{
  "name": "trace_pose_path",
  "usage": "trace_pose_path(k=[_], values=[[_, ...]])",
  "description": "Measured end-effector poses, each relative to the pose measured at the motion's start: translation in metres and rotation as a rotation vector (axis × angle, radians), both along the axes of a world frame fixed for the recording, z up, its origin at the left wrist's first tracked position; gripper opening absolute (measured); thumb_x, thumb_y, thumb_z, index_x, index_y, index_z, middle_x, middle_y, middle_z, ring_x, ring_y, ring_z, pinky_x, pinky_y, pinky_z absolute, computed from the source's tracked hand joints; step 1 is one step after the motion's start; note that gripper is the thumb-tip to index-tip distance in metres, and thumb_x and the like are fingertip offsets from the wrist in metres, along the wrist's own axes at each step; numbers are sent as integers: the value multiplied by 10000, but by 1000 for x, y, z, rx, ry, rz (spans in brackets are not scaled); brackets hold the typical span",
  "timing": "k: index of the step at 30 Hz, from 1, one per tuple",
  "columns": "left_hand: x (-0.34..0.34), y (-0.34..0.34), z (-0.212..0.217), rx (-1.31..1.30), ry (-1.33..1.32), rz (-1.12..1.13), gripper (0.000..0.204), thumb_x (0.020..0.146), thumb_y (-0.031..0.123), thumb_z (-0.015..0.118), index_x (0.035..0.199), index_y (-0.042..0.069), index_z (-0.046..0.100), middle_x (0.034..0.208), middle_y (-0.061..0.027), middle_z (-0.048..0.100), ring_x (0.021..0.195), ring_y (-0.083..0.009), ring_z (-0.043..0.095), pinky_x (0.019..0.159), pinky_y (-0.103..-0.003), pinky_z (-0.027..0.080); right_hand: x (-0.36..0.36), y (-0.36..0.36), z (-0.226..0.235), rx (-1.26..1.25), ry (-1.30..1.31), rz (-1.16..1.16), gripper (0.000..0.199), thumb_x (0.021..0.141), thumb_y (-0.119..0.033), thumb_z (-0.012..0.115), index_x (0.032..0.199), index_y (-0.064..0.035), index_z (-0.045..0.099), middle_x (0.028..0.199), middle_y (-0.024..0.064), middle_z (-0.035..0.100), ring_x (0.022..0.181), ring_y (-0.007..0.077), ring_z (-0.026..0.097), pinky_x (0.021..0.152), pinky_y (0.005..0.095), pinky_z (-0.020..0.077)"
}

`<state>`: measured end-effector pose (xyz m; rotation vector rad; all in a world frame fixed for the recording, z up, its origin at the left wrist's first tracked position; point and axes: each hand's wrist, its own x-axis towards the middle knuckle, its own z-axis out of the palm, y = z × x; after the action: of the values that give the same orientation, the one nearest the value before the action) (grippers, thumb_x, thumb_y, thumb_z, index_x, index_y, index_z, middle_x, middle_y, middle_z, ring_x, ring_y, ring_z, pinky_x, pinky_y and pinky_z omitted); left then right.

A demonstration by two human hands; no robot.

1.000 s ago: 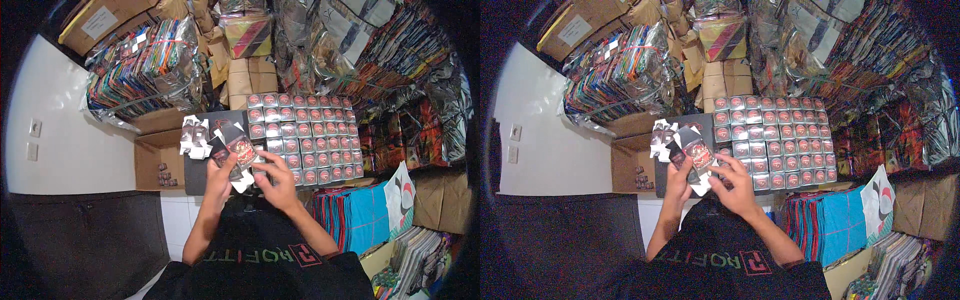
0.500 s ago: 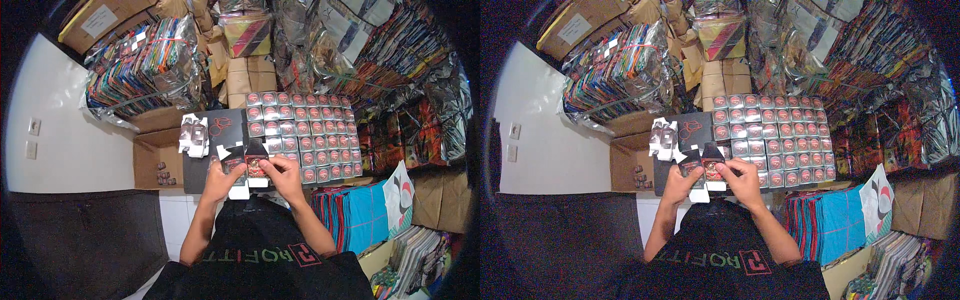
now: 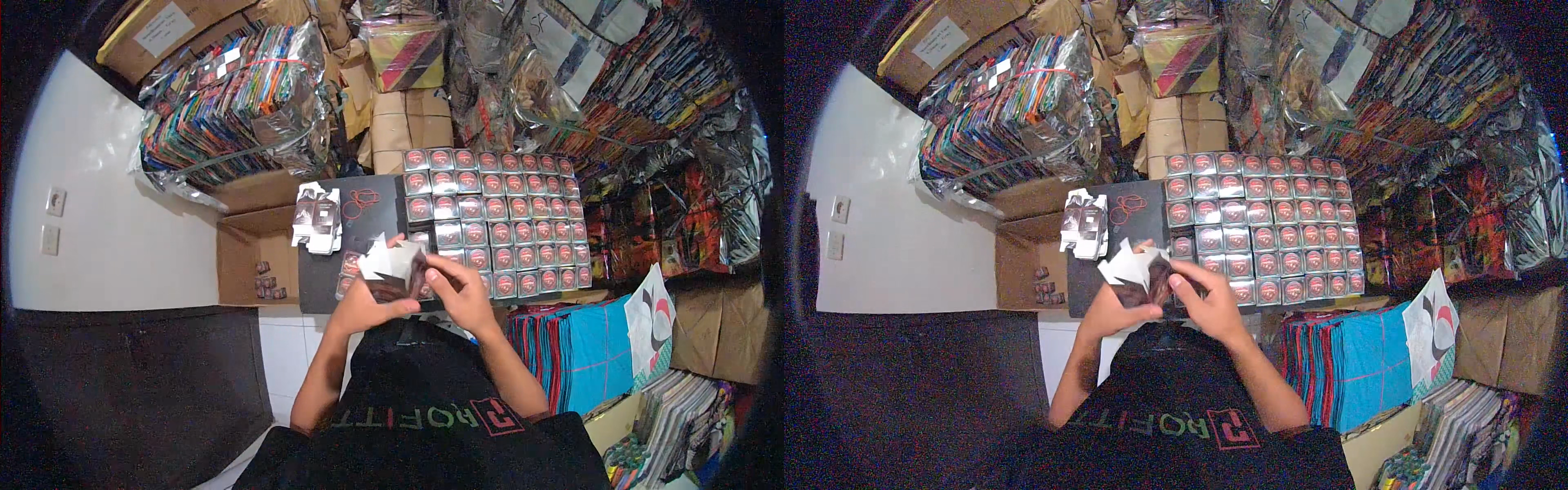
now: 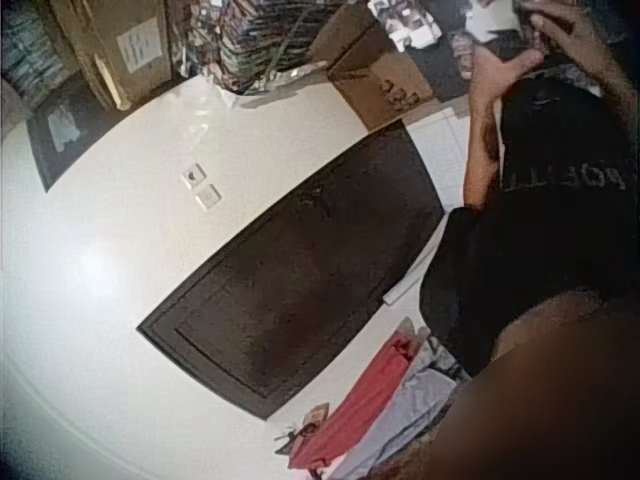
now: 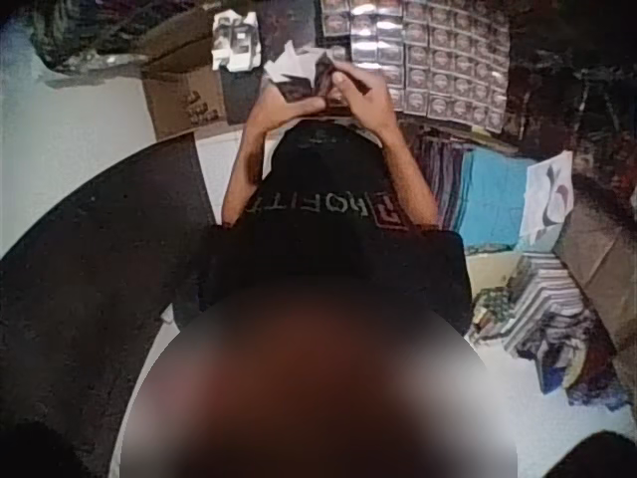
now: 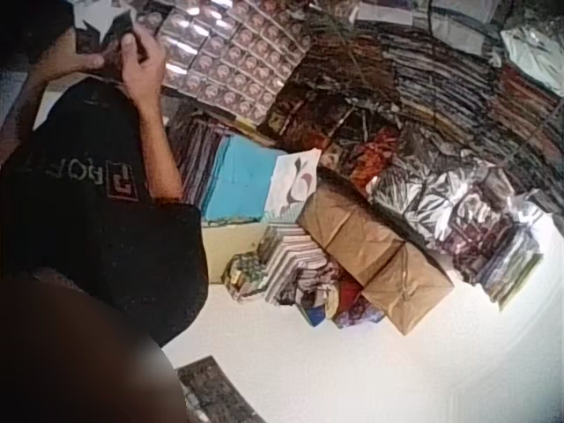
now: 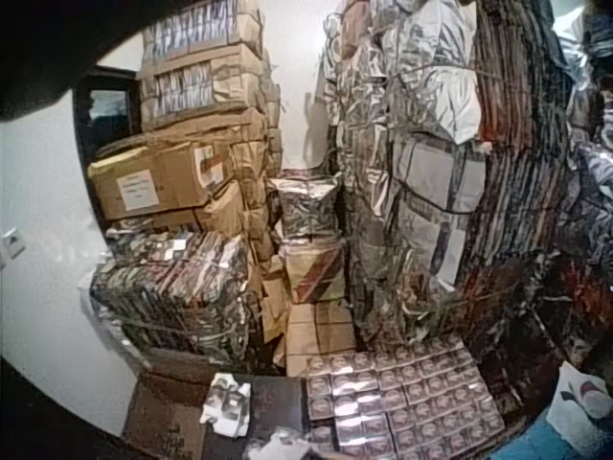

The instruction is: Assemble small cardboard toy boxes from flat sheets and stack them.

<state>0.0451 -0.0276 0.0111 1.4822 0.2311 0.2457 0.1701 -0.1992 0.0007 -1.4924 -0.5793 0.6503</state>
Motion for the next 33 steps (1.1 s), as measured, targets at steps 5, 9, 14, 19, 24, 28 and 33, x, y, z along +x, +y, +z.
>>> trace_pose_path(k=[5, 9, 14, 19, 24, 28, 33], values=[[1, -4, 9, 147, 138, -28, 1092, 689, 251, 969, 1585, 100, 363, 1397, -113, 577, 1240, -216, 578, 1061, -383, 466, 13, -6, -18, 8, 115, 99, 325, 1040, -184, 580, 1244, 41, 695, 1141, 157, 752, 1054, 193, 685, 962, 326, 513], [1, 0, 15, 428, 88, -90, 1047, 680, 275, 947, 1557, 96, 406, 1333, -176, 618, 1226, -297, 610, 1038, -404, 472, 34, -5, 19, -35, 179, 252, 325, 1049, -255, 592, 1164, 13, 736, 1062, 53, 738, 986, 107, 641, 896, 276, 506], [0, 0, 29, 474, 162, -180, 1076, 655, 262, 917, 1571, 97, 377, 1312, -209, 623, 1188, -366, 615, 1042, -434, 462, 53, -9, 32, -112, 176, 484, 249, 983, -189, 720, 1128, 11, 743, 1034, 11, 737, 921, 67, 630, 822, 256, 514], [-3, -1, 33, 521, 163, -252, 1107, 638, 235, 887, 1590, 93, 341, 1358, -214, 592, 1212, -386, 589, 1056, -449, 452, 63, -2, 13, -110, 317, 520, 209, 984, -141, 702, 1140, -4, 729, 1011, 9, 733, 909, 62, 643, 808, 240, 514], [-5, -5, 24, 452, 78, -245, 1089, 652, 219, 875, 1588, 78, 336, 1438, -200, 545, 1276, -375, 565, 1097, -437, 437, 54, 4, -1, 32, 546, 523, 203, 967, -89, 701, 1154, -19, 664, 907, -38, 678, 859, 47, 633, 779, 218, 503], [-4, -1, 28, 392, 105, -238, 1083, 650, 200, 871, 1585, 76, 340, 1453, -203, 533, 1289, -358, 564, 1100, -425, 441, 48, 4, 4, -108, 168, 381, 121, 940, -119, 741, 1010, -23, 716, 862, -33, 679, 830, 53, 628, 731, 242, 497], [-1, 3, 40, 374, 286, -285, 1093, 655, 190, 872, 1589, 75, 315, 1433, -233, 530, 1290, -356, 565, 1090, -418, 452, 51, 1, 24, -201, 99, 395, 138, 886, -73, 769, 1005, -6, 756, 824, -31, 701, 737, 47, 599, 683, 248, 494]])
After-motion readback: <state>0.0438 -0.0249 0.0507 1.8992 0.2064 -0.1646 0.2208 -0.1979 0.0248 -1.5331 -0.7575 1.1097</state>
